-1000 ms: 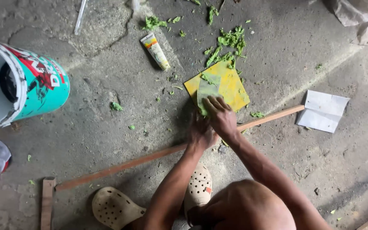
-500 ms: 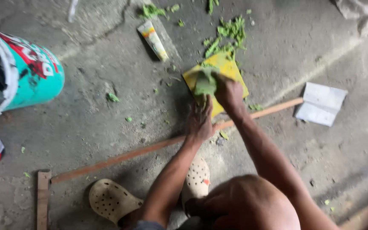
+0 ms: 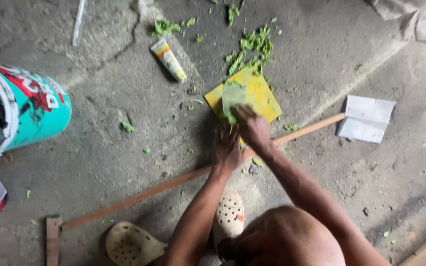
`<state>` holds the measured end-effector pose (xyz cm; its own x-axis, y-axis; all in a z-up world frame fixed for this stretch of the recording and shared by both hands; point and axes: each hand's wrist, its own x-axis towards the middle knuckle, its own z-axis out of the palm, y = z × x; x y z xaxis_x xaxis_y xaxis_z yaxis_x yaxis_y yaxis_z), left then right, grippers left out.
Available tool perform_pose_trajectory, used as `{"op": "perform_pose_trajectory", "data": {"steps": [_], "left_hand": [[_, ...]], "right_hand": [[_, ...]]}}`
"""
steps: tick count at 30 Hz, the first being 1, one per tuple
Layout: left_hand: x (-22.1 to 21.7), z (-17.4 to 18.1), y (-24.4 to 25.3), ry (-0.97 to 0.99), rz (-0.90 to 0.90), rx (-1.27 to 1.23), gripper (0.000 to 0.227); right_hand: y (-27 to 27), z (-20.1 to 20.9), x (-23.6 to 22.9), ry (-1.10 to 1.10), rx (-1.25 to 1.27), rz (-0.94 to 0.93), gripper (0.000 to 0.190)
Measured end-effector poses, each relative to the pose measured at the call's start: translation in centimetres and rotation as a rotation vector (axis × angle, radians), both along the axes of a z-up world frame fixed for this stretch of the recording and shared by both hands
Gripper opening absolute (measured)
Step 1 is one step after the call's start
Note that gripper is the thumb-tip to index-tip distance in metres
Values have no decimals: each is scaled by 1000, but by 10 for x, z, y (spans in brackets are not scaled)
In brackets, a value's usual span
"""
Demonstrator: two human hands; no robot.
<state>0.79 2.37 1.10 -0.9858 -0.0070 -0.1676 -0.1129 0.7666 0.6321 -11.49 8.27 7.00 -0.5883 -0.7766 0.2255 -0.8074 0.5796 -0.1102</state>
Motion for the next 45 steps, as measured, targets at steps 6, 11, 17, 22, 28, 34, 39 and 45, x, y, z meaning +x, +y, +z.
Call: {"op": "perform_pose_trajectory", "data": {"steps": [6,11,17,22,28,34,39,45], "left_hand": [[23,-15,8,127,80,-49,85],[15,5,1,180,103,-124,85],[-5,-11,4,361,234,0,76],[8,-27,12,376,211,-30,72],[11,13,0,4,29,-146,74],[-1,31,-3,-88,-4,-164,78],[-2,16,6,12,27,-295,81],[-2,23,1,-60,77,-45,72]], "right_hand": [[-19,2,-6,29,-17,91,42],[21,-22,5,-47,61,-23,49],[-2,-8,-2,-16,62,-26,54],[7,-17,10,-3,37,-36,51],[0,-28,-27,17,6,99,50],[6,-3,-10,-3,34,140,50],[-5,11,-37,3,-80,204,45],[-14,8,-23,13,-75,219,44]]}}
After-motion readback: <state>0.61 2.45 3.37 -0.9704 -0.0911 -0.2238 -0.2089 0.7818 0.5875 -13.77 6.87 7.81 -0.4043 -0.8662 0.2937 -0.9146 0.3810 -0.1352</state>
